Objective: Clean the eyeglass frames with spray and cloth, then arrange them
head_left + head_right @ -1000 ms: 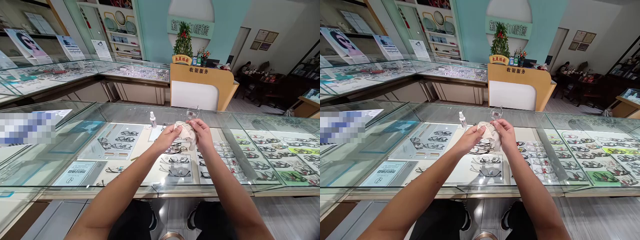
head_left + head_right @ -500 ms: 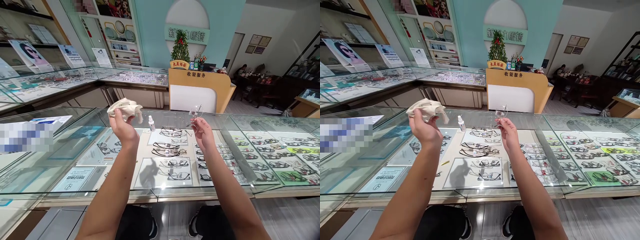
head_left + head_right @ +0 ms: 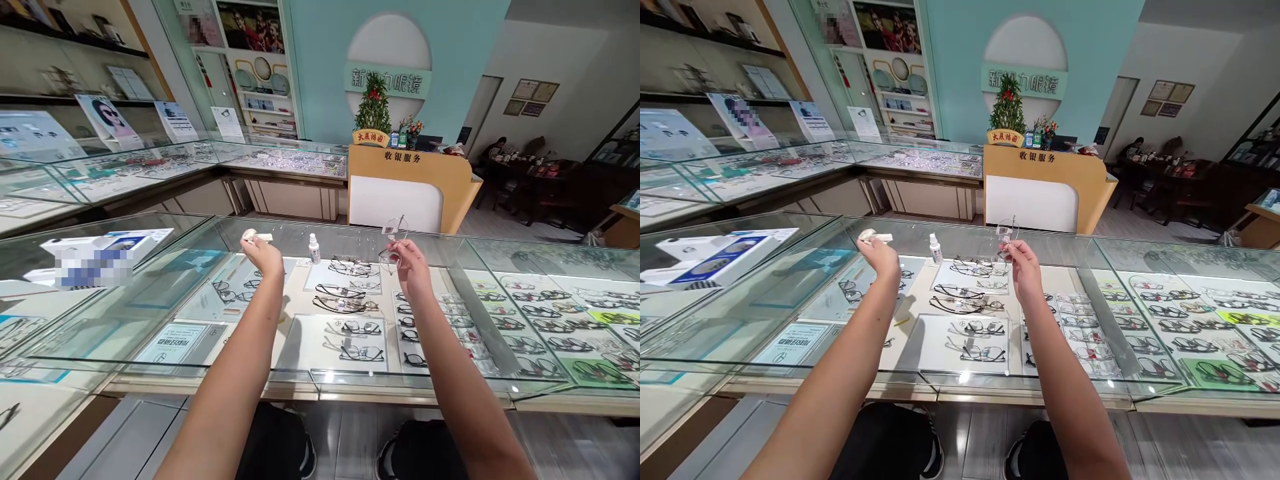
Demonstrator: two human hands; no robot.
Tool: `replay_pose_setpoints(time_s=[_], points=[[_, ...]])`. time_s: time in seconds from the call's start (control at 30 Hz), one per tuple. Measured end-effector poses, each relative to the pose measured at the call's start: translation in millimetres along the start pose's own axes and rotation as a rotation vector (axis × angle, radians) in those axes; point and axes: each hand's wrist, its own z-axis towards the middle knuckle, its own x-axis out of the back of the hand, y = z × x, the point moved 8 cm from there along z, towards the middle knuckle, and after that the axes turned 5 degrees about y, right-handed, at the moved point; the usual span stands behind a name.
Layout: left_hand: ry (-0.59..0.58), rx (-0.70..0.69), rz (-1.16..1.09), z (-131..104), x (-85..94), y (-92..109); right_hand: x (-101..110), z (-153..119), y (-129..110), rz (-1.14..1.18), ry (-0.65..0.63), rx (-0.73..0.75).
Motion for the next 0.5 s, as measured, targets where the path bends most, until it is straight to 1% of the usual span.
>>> replay_pose_setpoints(time_s=[0.07, 0.13, 0.2, 0.23, 0.27, 0.3, 0.33, 0.4, 0.43, 0.47, 0.5], points=[[-0.005, 0.028, 0.030, -1.1, -0.4, -8.9, 1.0, 1.1, -0.7, -0.028, 0.002, 0.014], [-0.005, 0.051, 0.044, -2.7, -0.1, -13.2, 1.4, 1.9, -2.6, -0.076, 0.005, 0.038], [-0.003, 0.067, 0.062, -5.7, 0.9, -12.8, 0.5, 2.1, -4.7, -0.128, 0.000, 0.067], [0.000, 0.061, 0.076, -8.3, 2.0, -9.9, -0.5, 2.0, -5.7, -0.149, -0.007, 0.081], [0.005, 0.024, 0.095, -12.1, 3.8, -3.5, -1.8, 1.6, -6.5, -0.167, -0.017, 0.094], [0.005, -0.049, 0.112, -17.6, 5.7, 6.9, -3.3, 1.2, -7.1, -0.180, -0.031, 0.104], [-0.003, -0.159, 0.119, -25.5, 7.4, 21.5, -4.9, 0.6, -7.6, -0.190, -0.049, 0.110], [-0.065, -0.446, 0.086, -51.2, 10.3, 58.6, -7.5, -0.6, -8.7, -0.218, -0.090, 0.111], [-0.129, -0.577, 0.038, -68.0, 11.9, 77.2, -8.5, -1.2, -9.5, -0.239, -0.115, 0.104], [-0.216, -0.672, -0.014, -85.4, 13.5, 93.6, -9.3, -2.0, -10.6, -0.258, -0.142, 0.091], [-0.337, -0.739, -0.059, -103.2, 14.2, 108.1, -9.7, -2.8, -12.1, -0.273, -0.170, 0.069]])
